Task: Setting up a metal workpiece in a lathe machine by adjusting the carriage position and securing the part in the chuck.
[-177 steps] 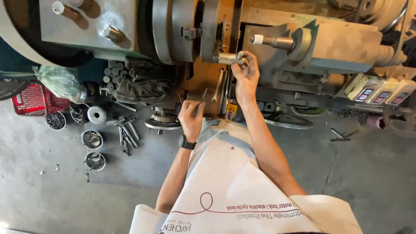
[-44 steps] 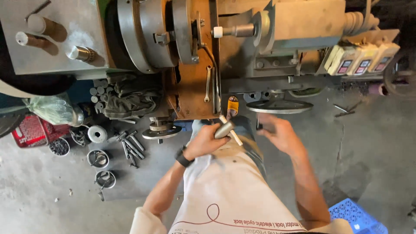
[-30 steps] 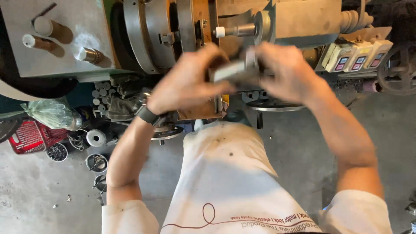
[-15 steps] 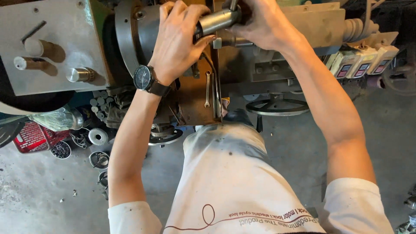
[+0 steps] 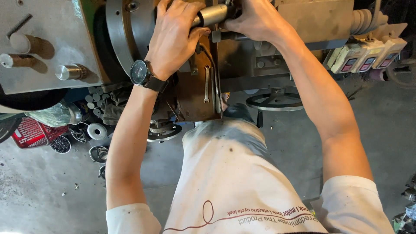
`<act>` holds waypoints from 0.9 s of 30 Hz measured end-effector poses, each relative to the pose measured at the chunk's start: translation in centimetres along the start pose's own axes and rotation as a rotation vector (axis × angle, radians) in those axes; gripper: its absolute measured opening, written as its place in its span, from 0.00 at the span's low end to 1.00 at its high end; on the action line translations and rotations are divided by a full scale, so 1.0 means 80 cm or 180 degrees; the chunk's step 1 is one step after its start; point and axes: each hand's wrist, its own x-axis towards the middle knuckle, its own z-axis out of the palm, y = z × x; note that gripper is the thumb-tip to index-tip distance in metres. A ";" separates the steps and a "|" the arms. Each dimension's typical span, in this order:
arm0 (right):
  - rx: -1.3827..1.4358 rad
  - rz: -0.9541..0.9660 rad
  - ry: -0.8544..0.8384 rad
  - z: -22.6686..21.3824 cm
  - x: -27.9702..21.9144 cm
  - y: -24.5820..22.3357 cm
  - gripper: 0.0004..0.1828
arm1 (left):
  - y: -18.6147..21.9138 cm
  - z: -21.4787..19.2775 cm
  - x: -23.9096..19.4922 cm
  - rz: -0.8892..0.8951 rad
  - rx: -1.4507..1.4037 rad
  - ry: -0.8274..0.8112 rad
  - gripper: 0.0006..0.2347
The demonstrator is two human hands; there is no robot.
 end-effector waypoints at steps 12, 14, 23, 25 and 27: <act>-0.0188 0.0096 -0.0057 0.003 -0.001 0.004 0.18 | -0.003 0.005 -0.003 0.0065 0.0303 0.0069 0.15; -0.0182 0.0130 -0.0068 0.003 -0.001 0.005 0.18 | -0.001 0.002 -0.002 0.0085 0.0295 0.0090 0.14; -0.0225 0.0105 -0.0112 0.003 0.000 0.005 0.17 | 0.000 0.001 -0.002 0.0148 0.0422 0.0141 0.15; -0.0243 0.0078 -0.0100 0.003 -0.001 0.004 0.18 | -0.001 0.003 -0.003 0.0154 0.0442 0.0144 0.14; -0.0171 0.0019 -0.0106 0.002 -0.001 0.002 0.19 | -0.001 0.003 -0.003 0.0160 0.0528 0.0124 0.13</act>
